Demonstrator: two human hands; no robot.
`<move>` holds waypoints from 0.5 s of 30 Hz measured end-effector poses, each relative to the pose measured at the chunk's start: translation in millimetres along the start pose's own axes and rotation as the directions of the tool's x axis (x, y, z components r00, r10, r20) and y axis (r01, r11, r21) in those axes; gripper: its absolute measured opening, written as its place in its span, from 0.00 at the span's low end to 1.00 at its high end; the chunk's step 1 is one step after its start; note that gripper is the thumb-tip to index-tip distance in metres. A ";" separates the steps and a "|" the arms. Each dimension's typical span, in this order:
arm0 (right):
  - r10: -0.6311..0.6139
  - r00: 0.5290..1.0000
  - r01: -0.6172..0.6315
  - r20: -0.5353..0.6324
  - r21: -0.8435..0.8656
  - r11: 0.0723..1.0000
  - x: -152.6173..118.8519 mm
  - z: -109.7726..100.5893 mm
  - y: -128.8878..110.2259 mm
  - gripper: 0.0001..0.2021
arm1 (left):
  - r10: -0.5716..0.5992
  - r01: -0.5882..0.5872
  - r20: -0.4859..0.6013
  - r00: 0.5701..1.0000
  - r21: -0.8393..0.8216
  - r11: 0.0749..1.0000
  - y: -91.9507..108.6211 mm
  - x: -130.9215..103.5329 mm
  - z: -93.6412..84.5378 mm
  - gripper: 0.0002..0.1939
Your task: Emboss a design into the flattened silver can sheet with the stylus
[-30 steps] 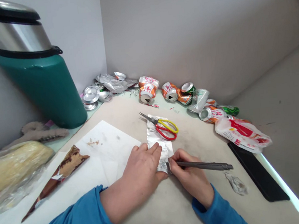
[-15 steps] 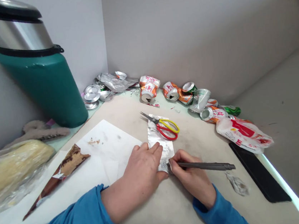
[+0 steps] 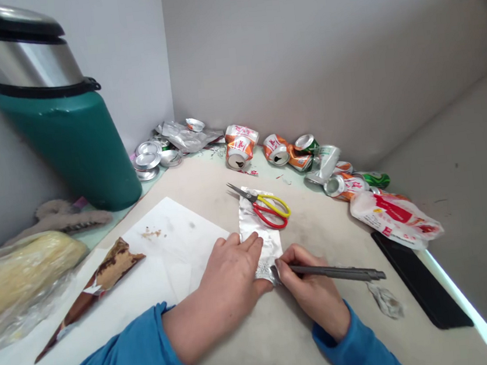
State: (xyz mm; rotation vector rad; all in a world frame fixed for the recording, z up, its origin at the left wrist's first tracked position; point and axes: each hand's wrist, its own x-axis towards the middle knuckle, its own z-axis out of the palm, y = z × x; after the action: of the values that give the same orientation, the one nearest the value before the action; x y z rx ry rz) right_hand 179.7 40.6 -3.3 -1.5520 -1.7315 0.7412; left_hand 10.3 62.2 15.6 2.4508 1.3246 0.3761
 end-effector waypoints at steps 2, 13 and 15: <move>-0.004 1.000 0.004 0.009 -0.001 1.000 -0.9 -0.2 -0.6 0.10 | 0.001 -0.001 -0.002 1.000 0.000 1.000 0.0 0.2 0.0 0.25; -0.029 0.999 0.029 0.036 -0.013 0.999 1.1 0.7 -0.3 0.09 | 0.007 -0.007 -0.005 1.000 0.004 1.000 0.9 -0.7 -1.9 0.25; -0.029 0.999 0.030 0.038 -0.015 0.999 1.4 0.6 0.0 0.09 | 0.007 -0.007 -0.005 1.000 0.004 1.000 1.1 -0.8 -1.9 0.26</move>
State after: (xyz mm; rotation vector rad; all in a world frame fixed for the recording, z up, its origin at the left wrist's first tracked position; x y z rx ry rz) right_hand 179.2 42.0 -3.5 -1.5286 -1.7879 0.7483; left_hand 10.0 61.2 17.7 2.4595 1.3208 0.3824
